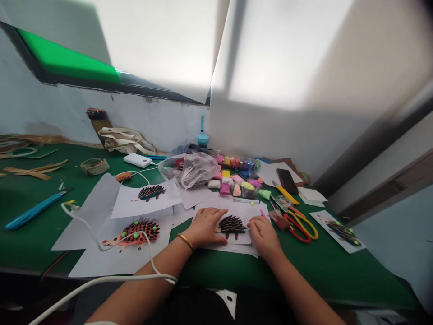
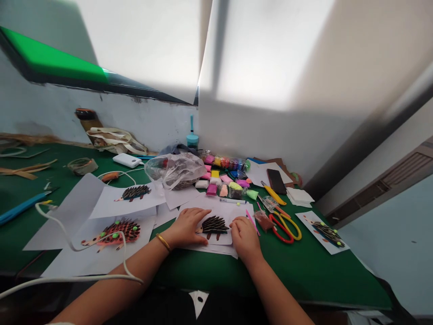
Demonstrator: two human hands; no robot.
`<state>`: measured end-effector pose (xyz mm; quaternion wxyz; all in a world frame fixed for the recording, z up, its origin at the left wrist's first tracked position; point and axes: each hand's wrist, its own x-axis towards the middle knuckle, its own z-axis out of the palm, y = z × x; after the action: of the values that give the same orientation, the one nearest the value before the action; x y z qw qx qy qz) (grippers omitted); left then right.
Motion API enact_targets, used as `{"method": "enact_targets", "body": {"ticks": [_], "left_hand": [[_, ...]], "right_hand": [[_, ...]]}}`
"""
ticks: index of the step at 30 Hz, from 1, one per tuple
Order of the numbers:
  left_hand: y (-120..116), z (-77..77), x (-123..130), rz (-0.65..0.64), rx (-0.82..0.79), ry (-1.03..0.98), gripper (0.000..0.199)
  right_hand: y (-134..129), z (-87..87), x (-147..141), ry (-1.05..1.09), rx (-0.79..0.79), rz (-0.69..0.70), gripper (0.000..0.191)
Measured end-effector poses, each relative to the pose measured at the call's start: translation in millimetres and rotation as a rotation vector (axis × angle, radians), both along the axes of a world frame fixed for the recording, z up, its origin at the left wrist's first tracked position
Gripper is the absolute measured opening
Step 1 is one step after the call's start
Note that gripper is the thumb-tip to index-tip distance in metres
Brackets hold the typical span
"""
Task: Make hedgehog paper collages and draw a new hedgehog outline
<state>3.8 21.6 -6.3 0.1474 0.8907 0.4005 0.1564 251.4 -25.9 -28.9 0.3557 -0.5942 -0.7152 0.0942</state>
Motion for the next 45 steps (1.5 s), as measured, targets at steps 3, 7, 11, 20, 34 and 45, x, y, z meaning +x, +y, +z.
{"method": "enact_targets", "body": {"ticks": [3, 7, 11, 20, 34, 45], "left_hand": [[-0.1, -0.7, -0.1, 0.002, 0.000, -0.001, 0.100], [-0.9, 0.1, -0.4, 0.010, -0.002, 0.005, 0.100], [-1.1, 1.3, -0.5, 0.007, -0.008, 0.006, 0.100], [-1.4, 2.1, 0.1, 0.017, -0.029, 0.004, 0.101], [-0.5, 0.9, 0.5, 0.007, -0.012, 0.004, 0.101], [-0.7, 1.3, 0.7, 0.016, -0.023, 0.012, 0.103]], "right_hand": [[-0.5, -2.6, 2.1, -0.002, -0.003, -0.029, 0.018], [-1.8, -3.8, 1.1, -0.034, -0.026, -0.014, 0.018], [-3.6, -1.1, -1.8, -0.055, -0.072, 0.025, 0.020], [-4.8, -1.3, -4.7, -0.074, -0.093, 0.031, 0.020], [-5.4, -0.5, -7.6, -0.104, -0.116, -0.008, 0.021], [-5.1, -0.8, -7.6, -0.110, -0.109, -0.004, 0.022]]}}
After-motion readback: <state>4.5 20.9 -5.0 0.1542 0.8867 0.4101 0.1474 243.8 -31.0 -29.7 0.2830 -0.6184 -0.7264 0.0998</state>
